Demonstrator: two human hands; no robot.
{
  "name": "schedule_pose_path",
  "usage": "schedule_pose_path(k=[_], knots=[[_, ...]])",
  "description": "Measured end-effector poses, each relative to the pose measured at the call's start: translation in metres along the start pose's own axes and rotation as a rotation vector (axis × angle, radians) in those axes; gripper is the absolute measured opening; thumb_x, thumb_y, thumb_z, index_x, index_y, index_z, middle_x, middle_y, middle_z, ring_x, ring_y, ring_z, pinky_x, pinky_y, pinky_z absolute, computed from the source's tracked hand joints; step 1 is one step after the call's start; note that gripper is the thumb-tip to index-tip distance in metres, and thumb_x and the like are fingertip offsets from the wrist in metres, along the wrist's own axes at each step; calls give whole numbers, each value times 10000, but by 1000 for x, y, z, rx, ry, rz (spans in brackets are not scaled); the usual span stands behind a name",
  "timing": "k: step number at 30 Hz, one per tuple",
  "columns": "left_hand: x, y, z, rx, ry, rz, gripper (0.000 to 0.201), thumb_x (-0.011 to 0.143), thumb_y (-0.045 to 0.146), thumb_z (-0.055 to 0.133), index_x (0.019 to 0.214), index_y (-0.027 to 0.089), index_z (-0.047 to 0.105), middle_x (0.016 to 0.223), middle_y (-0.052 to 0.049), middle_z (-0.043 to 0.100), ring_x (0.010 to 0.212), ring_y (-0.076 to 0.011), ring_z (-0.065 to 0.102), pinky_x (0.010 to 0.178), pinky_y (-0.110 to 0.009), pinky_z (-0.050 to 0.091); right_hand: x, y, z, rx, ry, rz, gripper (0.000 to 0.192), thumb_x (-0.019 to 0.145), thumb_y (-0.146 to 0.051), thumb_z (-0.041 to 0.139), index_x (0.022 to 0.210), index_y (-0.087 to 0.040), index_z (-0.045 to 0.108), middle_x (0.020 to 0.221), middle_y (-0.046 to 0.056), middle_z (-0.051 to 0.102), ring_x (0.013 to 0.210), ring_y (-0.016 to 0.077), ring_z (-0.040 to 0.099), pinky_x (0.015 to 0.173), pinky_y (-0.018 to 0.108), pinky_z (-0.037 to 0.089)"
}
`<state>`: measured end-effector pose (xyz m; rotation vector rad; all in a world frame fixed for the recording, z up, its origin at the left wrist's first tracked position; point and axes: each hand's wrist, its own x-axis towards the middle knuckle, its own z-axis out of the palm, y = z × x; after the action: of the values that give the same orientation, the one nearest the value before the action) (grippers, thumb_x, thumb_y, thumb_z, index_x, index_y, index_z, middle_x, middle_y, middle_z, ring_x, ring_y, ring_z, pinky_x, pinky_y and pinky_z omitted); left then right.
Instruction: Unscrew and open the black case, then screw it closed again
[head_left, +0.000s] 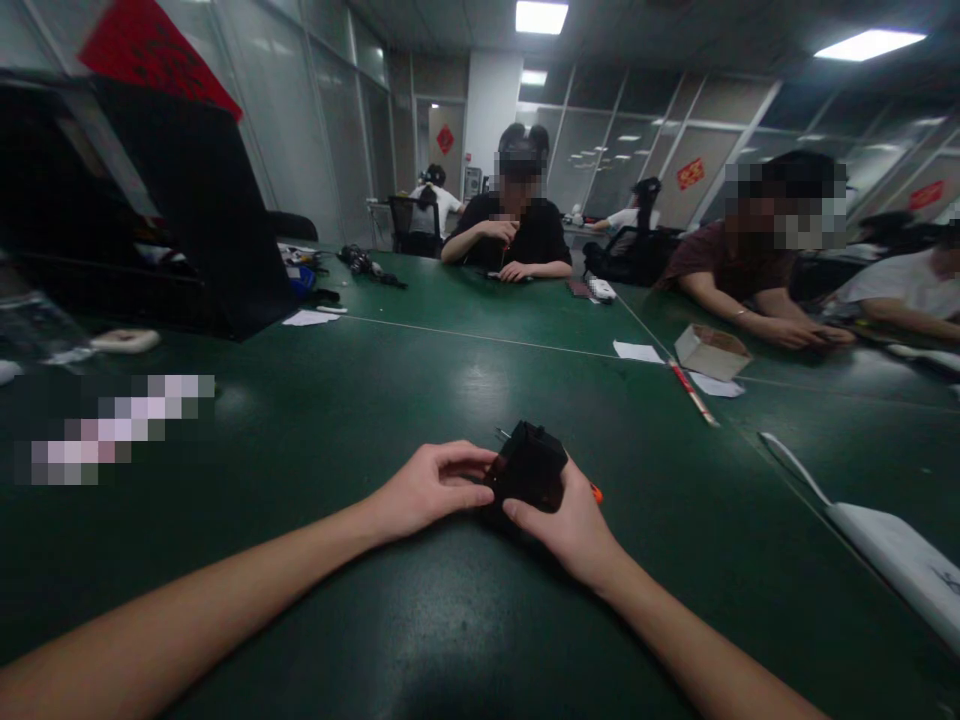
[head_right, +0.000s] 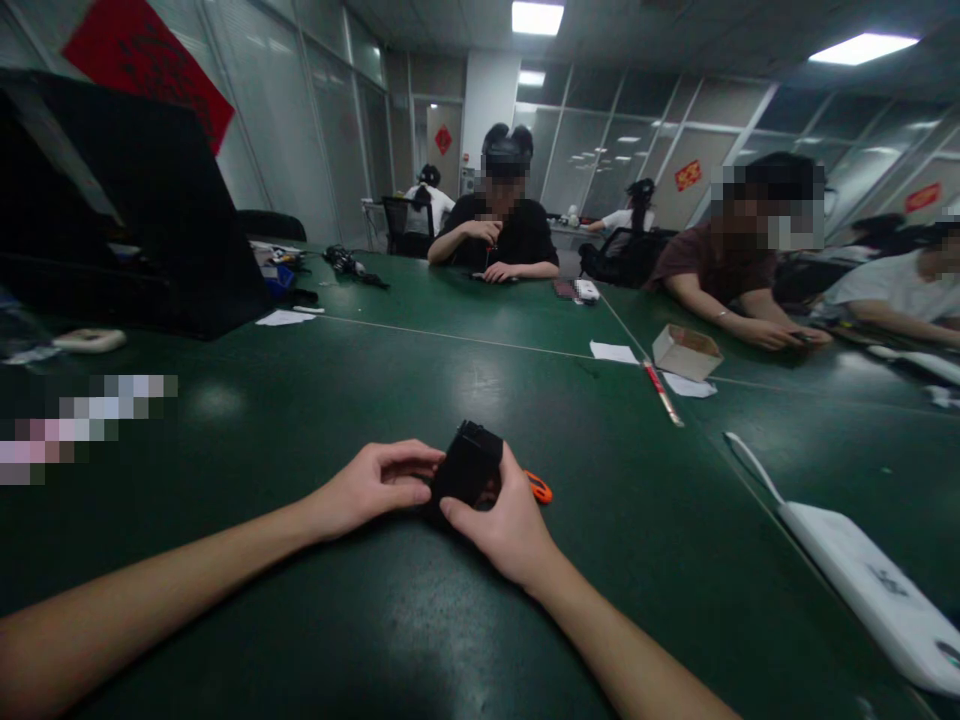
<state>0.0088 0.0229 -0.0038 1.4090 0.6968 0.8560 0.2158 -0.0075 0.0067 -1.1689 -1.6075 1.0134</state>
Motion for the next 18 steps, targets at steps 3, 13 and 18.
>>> schedule_pose_path(k=[3,13,18], knots=[[-1,2,2,9,3,31,387,748,249,789,1114,160,702,1153,-91,681,1097,-240,629,947,-367,497,0,-1,0,2,2,-5,558,693,-294,760,1183,-188,517,1075,84,681,961,261,673,840,404,547],[-6,6,13,-21,94,35,416,784,259,755,1179,154,673,1179,-97,713,1133,-244,643,1033,-386,464,2,8,3,199,-14,6,603,692,-297,817,1209,-212,519,1154,89,679,1077,272,652,947,424,512],[-7,6,20,-104,139,27,423,807,269,738,1207,157,658,1248,-108,692,1207,-245,618,1080,-387,439,3,9,6,331,-9,27,598,686,-268,836,1196,-235,525,1182,75,682,1116,263,649,980,410,505]])
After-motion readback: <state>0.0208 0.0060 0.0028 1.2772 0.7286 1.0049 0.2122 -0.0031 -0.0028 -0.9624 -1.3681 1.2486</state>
